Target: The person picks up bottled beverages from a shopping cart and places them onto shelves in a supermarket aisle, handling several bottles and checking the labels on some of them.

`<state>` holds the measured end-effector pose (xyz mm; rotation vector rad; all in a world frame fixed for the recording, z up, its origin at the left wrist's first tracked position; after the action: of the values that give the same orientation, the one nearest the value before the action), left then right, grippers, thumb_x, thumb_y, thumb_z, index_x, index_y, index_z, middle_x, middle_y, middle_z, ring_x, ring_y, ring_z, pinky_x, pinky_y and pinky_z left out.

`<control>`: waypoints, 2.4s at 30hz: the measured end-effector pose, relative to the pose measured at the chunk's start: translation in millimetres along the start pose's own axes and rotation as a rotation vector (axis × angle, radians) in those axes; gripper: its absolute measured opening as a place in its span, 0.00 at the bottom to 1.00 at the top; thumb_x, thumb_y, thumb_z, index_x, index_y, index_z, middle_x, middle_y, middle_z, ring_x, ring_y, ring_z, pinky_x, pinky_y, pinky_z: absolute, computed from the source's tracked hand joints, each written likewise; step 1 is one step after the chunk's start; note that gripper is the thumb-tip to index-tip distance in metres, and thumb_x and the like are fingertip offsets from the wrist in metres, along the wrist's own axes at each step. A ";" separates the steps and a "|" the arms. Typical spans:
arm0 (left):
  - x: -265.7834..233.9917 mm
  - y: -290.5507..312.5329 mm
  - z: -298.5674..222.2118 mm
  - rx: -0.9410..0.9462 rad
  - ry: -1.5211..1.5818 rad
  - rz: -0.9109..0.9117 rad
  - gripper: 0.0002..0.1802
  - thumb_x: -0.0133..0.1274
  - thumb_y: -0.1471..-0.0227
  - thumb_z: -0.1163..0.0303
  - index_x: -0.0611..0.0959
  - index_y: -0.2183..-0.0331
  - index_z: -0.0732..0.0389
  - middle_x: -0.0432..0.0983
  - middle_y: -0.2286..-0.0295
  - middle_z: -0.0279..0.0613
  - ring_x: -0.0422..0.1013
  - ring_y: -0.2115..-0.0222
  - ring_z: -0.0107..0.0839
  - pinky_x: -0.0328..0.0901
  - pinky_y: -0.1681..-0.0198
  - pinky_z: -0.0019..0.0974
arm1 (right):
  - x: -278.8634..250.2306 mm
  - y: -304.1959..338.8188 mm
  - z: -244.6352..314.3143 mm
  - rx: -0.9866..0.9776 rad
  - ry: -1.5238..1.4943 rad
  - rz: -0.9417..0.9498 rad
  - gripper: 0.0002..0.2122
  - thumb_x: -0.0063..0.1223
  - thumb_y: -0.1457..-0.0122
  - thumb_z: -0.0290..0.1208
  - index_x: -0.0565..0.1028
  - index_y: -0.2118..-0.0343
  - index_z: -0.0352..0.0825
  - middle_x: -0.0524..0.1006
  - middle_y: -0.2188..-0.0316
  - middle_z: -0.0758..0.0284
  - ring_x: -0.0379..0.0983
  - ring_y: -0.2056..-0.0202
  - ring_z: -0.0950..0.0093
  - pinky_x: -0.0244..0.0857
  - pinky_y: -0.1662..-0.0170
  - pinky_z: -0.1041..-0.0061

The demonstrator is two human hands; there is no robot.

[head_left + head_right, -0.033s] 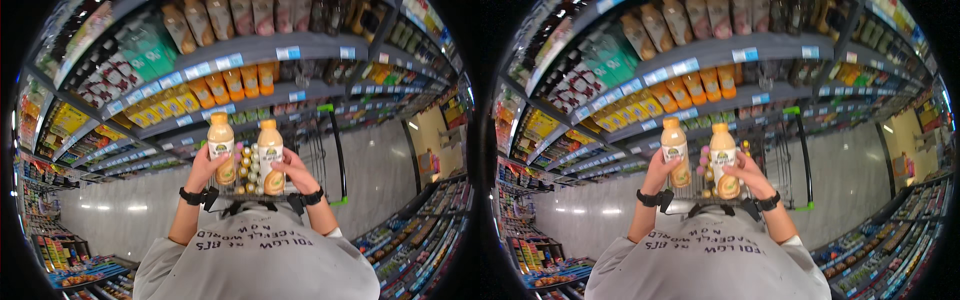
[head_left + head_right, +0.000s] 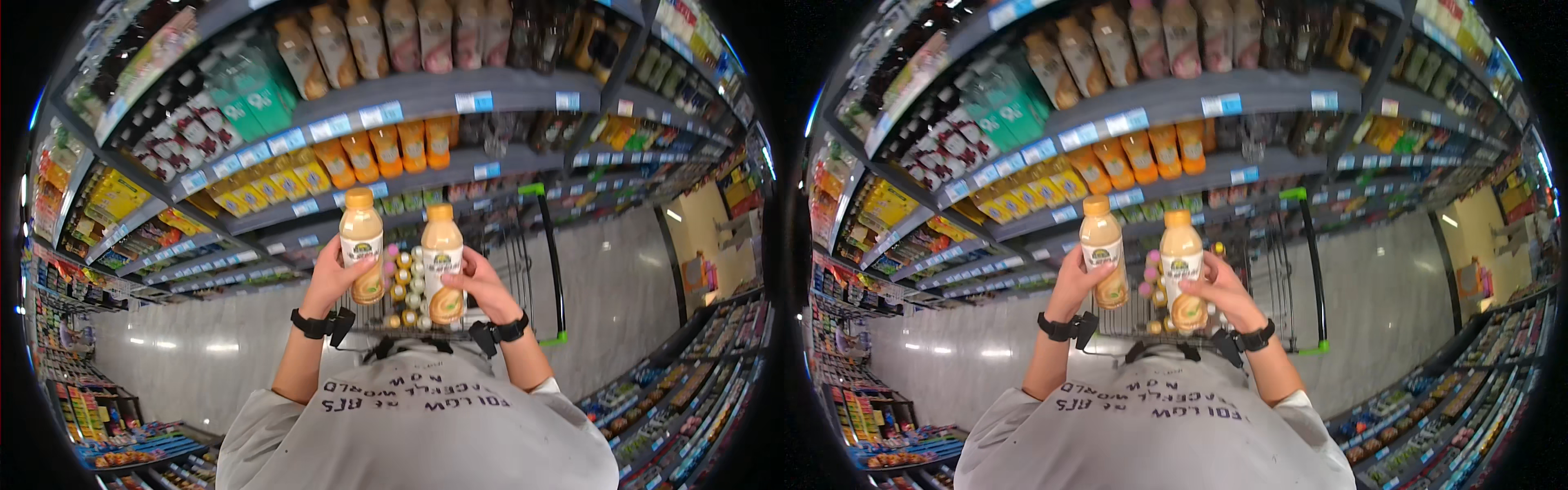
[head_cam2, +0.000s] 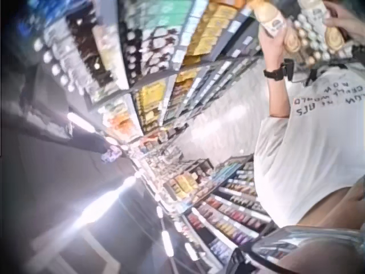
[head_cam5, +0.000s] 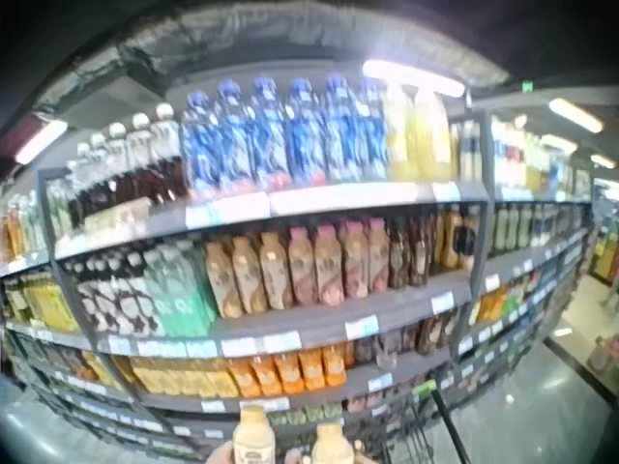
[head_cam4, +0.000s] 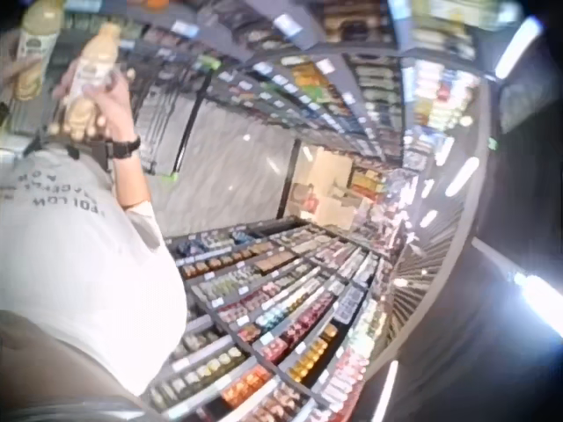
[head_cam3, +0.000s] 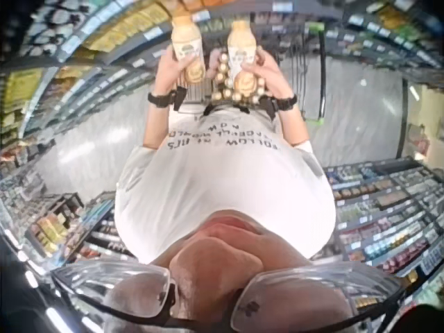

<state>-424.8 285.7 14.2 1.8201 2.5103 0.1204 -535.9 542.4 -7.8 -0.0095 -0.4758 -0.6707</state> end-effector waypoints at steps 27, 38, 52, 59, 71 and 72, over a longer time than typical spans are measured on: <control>-102.3 -211.3 -153.4 0.794 -0.610 -0.542 0.32 0.65 0.55 0.69 0.68 0.49 0.64 0.76 0.57 0.54 0.73 0.54 0.49 0.68 0.54 0.42 | 93.7 -322.9 163.9 -0.831 0.796 -0.178 0.30 0.64 0.47 0.36 0.66 0.44 0.29 0.75 0.51 0.58 0.72 0.50 0.68 0.65 0.49 0.70; -99.5 -192.8 -165.7 0.482 -1.257 -0.556 0.22 0.56 0.47 0.54 0.84 0.75 0.66 0.79 0.75 0.57 0.76 0.71 0.54 0.71 0.67 0.49 | 83.0 -322.3 148.9 -0.837 1.046 -0.272 0.24 0.60 0.44 0.44 0.71 0.54 0.29 0.78 0.59 0.50 0.74 0.54 0.53 0.67 0.53 0.64; -111.3 -70.3 -11.1 0.610 -0.897 -0.301 0.10 0.56 0.50 0.65 0.84 0.66 0.58 0.79 0.78 0.44 0.77 0.78 0.40 0.69 0.73 0.38 | 90.0 -246.1 101.2 -1.093 0.786 -0.490 0.23 0.59 0.46 0.37 0.72 0.50 0.29 0.78 0.58 0.52 0.76 0.55 0.61 0.68 0.52 0.69; -134.0 46.0 192.5 -0.171 -0.693 -0.172 0.11 0.55 0.47 0.68 0.83 0.64 0.64 0.80 0.76 0.46 0.77 0.77 0.33 0.68 0.73 0.31 | -17.9 -162.3 -264.9 -0.100 0.881 -0.290 0.09 0.50 0.42 0.29 0.77 0.61 0.34 0.80 0.66 0.59 0.77 0.65 0.64 0.69 0.61 0.71; -134.7 63.3 272.4 -0.255 -0.676 0.120 0.11 0.54 0.48 0.66 0.83 0.63 0.59 0.80 0.74 0.46 0.77 0.75 0.39 0.70 0.69 0.36 | -47.2 -142.7 -505.8 0.897 1.048 0.153 0.33 0.60 0.53 0.47 0.67 0.44 0.37 0.77 0.57 0.54 0.74 0.57 0.61 0.68 0.56 0.65; -136.6 61.7 273.4 -0.210 -0.677 0.119 0.11 0.54 0.47 0.65 0.83 0.63 0.59 0.80 0.73 0.46 0.77 0.74 0.40 0.70 0.68 0.37 | -54.0 -146.0 -513.6 0.907 1.041 0.143 0.32 0.59 0.53 0.47 0.68 0.45 0.36 0.76 0.55 0.53 0.73 0.54 0.58 0.67 0.52 0.64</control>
<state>-302.9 185.9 -254.9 1.5764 1.8513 -0.1910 -444.0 377.8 -510.2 1.1017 0.2669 -0.2027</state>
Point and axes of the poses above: each hand's wrist, its own y-axis away from the middle knuckle, its own x-axis out of the palm, z = x × y, the point moved 1 cm from there along -y, towards the middle knuckle
